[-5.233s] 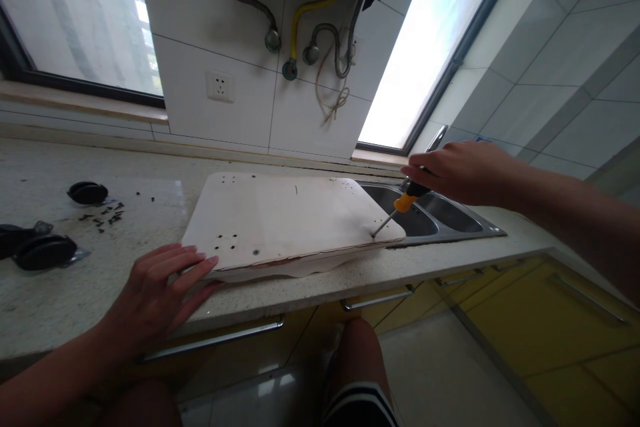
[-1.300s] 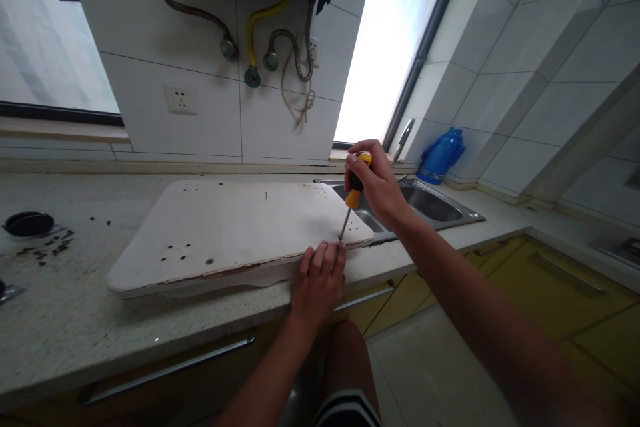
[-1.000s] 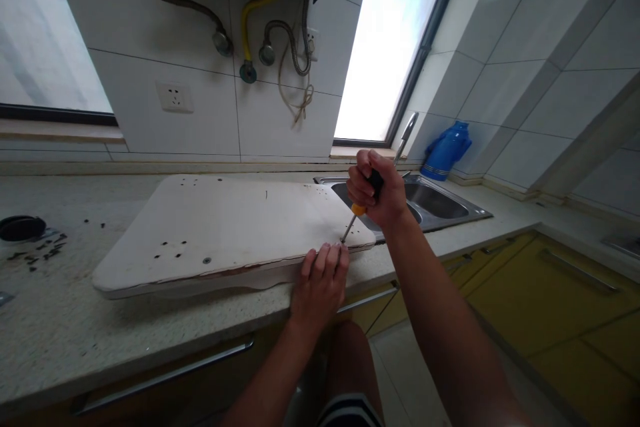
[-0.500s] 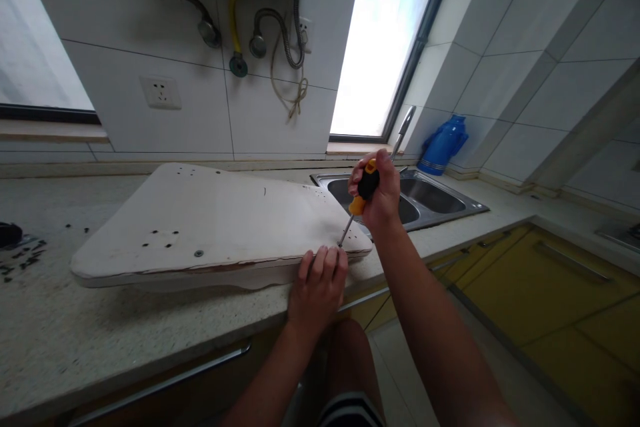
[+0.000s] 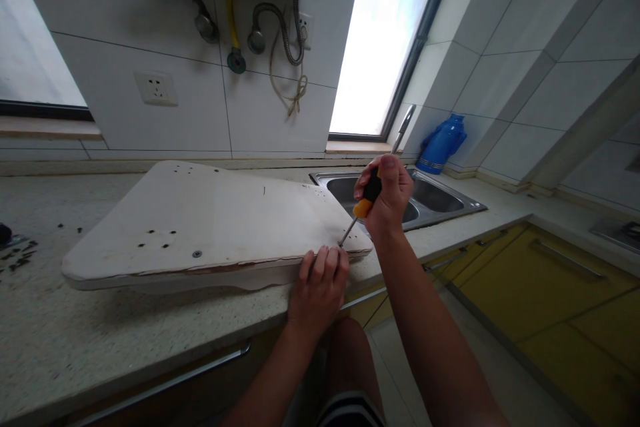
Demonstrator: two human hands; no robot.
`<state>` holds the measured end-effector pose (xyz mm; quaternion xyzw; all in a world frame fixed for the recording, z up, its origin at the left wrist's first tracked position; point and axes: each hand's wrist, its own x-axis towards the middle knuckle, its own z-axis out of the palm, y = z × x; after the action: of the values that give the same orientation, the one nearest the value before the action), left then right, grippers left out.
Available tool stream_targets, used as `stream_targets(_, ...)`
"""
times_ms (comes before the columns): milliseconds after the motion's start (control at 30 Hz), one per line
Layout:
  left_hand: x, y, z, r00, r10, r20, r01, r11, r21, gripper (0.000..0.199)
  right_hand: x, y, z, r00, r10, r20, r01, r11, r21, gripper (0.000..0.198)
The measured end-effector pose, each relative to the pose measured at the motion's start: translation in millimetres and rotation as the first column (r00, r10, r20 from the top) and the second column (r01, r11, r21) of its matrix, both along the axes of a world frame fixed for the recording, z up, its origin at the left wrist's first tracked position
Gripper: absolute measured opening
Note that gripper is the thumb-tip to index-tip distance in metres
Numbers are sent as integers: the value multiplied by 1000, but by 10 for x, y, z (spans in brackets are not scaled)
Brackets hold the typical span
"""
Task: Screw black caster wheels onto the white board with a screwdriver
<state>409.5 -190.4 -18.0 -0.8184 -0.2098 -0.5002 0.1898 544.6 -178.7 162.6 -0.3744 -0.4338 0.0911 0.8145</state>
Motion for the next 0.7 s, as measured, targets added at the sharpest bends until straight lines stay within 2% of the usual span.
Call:
stream_targets(133, 1, 3, -4, 1000, 1, 4, -1, 1000, 0, 35, 107, -26, 86, 991, 124, -40, -126, 991, -47, 67)
stream_targets(233, 5, 4, -9, 1000, 4, -3, -4, 1000, -1, 36, 117, -71, 104, 982, 179, -60, -181, 983, -35, 75)
stream_targets(467, -3, -5, 9, 1000, 9, -11, -9, 1000, 8, 36, 149, -77, -4, 985, 127, -120, -118, 990, 73, 62)
stream_targets(700, -5, -12, 8, 1000, 2, -16, -2, 1000, 1, 37, 265, -110, 32, 962, 220, -160, -226, 974, -19, 71)
